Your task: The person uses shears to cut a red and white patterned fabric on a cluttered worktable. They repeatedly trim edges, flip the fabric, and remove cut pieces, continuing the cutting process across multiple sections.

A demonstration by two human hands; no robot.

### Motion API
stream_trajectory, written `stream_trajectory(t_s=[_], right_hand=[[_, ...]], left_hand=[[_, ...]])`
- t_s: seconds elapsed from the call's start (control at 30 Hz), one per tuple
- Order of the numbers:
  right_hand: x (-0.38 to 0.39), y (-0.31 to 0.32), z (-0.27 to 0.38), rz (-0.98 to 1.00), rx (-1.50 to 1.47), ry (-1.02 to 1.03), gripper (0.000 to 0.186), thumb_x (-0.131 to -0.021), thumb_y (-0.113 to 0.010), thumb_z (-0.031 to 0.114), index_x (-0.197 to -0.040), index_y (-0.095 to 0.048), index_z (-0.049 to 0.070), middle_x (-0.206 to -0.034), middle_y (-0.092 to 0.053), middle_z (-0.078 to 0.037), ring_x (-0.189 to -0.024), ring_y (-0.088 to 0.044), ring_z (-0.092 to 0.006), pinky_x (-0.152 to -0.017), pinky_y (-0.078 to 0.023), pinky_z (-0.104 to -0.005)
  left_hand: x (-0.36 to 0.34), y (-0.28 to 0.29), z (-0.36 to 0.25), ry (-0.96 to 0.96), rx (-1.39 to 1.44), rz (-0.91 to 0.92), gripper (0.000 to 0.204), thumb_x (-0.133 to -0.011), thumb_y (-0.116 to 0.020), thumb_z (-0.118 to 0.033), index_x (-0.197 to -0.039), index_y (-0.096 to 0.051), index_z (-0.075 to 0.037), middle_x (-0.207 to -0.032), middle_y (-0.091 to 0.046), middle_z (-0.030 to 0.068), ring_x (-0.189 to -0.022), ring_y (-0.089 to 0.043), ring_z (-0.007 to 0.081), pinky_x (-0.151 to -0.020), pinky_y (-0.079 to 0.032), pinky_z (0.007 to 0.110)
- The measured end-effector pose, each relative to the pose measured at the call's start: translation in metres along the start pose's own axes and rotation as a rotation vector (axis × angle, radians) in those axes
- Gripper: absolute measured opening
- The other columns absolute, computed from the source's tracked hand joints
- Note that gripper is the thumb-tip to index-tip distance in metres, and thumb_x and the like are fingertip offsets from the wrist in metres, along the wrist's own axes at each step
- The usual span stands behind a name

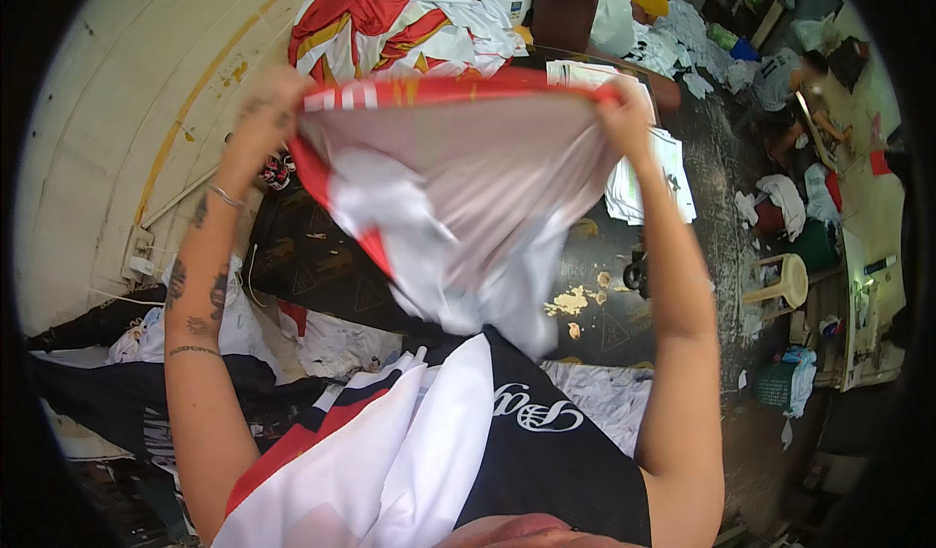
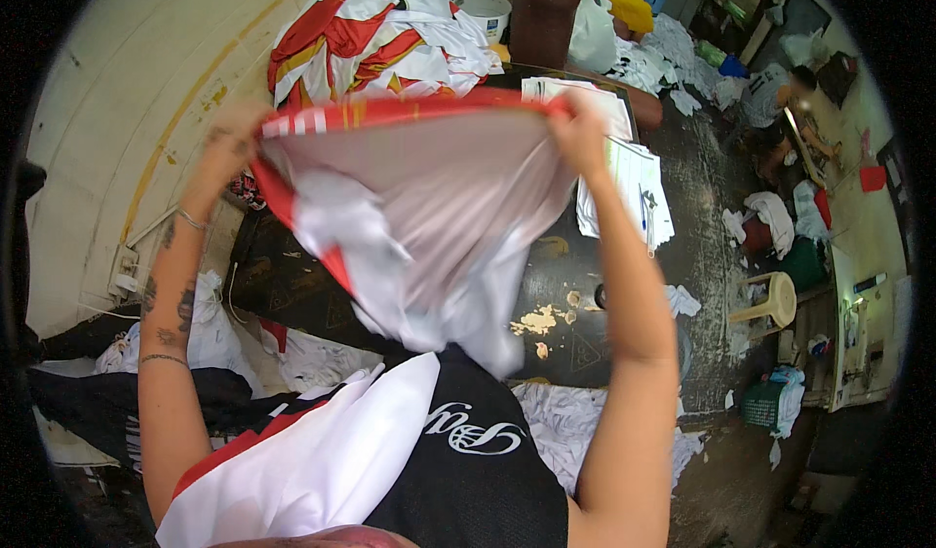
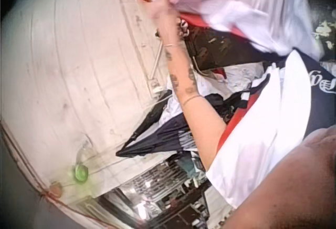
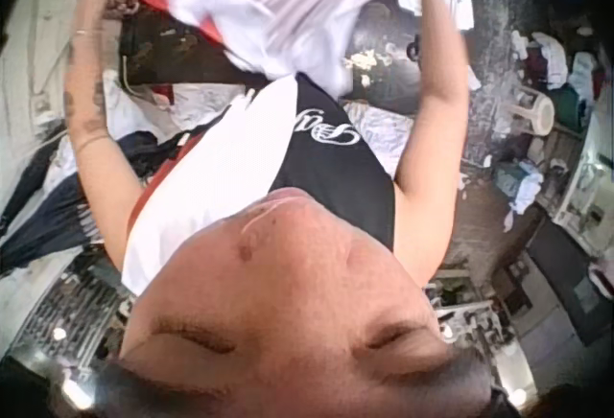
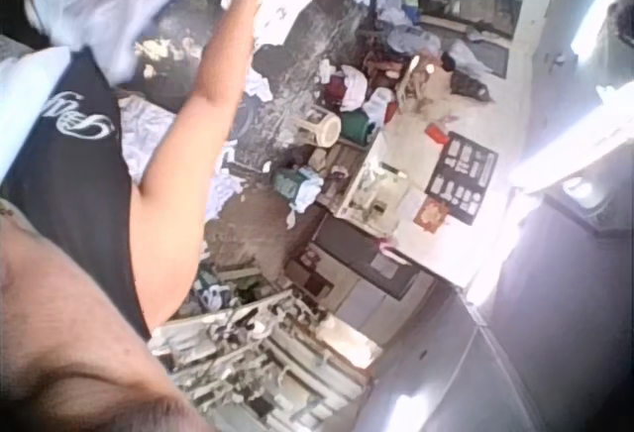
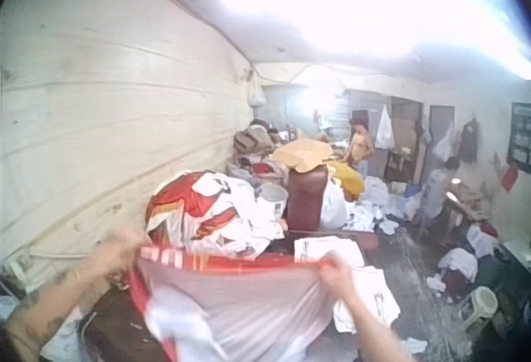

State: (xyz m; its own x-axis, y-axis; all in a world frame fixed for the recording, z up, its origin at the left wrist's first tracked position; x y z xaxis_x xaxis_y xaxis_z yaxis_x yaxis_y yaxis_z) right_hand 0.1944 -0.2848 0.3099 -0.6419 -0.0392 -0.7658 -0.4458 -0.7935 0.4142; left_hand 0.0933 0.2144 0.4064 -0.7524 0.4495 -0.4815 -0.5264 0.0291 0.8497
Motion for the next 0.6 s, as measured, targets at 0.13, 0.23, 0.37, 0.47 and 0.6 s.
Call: stream_trajectory(t_s=[0.13,0.23,0.37,0.47,0.6], right_hand=[[-0.087,0.091,0.056,0.104,-0.163,0.191,0.026,-0.087,-0.081,0.013,-0.108,-0.070,0.003,-0.090,-0.069,-0.008,-0.078,-0.066,-0.0201,-0.074,-0.054,-0.0341],[-0.044,0.102,0.107,0.325,0.350,0.376,0.036,-0.083,-0.086,0.018,-0.113,-0.069,0.006,-0.096,-0.071,-0.013,-0.083,-0.070,-0.0318,-0.076,-0.056,-0.0397],[0.074,0.071,0.067,0.699,0.044,-0.190,0.015,-0.088,-0.064,-0.009,-0.098,-0.068,0.002,-0.088,-0.069,-0.014,-0.082,-0.071,-0.0262,-0.076,-0.054,-0.0375],[0.172,0.057,0.006,0.966,0.173,-0.685,0.008,-0.089,-0.072,0.003,-0.097,-0.071,0.003,-0.085,-0.074,-0.015,-0.079,-0.072,-0.0249,-0.075,-0.056,-0.0383],[0.241,-0.026,-0.014,1.087,0.205,-0.484,0.022,-0.091,-0.076,0.018,-0.107,-0.072,0.003,-0.106,-0.075,-0.022,-0.103,-0.071,-0.0440,-0.088,-0.056,-0.0494]], left_hand=[[0.008,0.033,0.074,0.291,-0.116,-0.336,0.038,-0.083,-0.066,0.000,-0.120,-0.071,-0.007,-0.115,-0.069,0.0165,-0.114,-0.064,0.0406,-0.100,-0.051,0.049],[0.062,-0.005,0.091,0.384,-0.062,-0.214,0.040,-0.080,-0.063,0.005,-0.117,-0.071,-0.005,-0.114,-0.069,0.0175,-0.114,-0.063,0.0407,-0.099,-0.051,0.050],[0.150,-0.092,0.068,0.354,-0.119,-0.013,0.046,-0.077,-0.058,0.008,-0.122,-0.068,-0.003,-0.125,-0.066,0.0174,-0.120,-0.061,0.0409,-0.104,-0.049,0.049],[0.193,-0.151,0.045,0.420,0.155,0.289,0.058,-0.079,-0.060,0.003,-0.136,-0.066,-0.008,-0.138,-0.061,0.0158,-0.128,-0.058,0.0402,-0.111,-0.045,0.047],[0.219,-0.241,0.009,0.441,0.547,1.079,0.072,-0.088,-0.054,-0.006,-0.160,-0.044,-0.016,-0.157,-0.049,0.0199,-0.143,-0.051,0.0359,-0.118,-0.040,0.041]])
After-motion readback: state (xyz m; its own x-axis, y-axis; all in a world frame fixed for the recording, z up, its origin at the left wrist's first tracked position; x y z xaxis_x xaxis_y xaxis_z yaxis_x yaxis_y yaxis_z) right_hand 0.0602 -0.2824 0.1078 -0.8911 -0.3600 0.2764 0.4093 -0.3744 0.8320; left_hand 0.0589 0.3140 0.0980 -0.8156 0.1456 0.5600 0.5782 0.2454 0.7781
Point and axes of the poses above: each hand's wrist, its own x-axis away from the middle knuckle, its own y-axis out of the back of the hand, z = x × y, the point moved 5 cm from there along -x, towards the middle knuckle
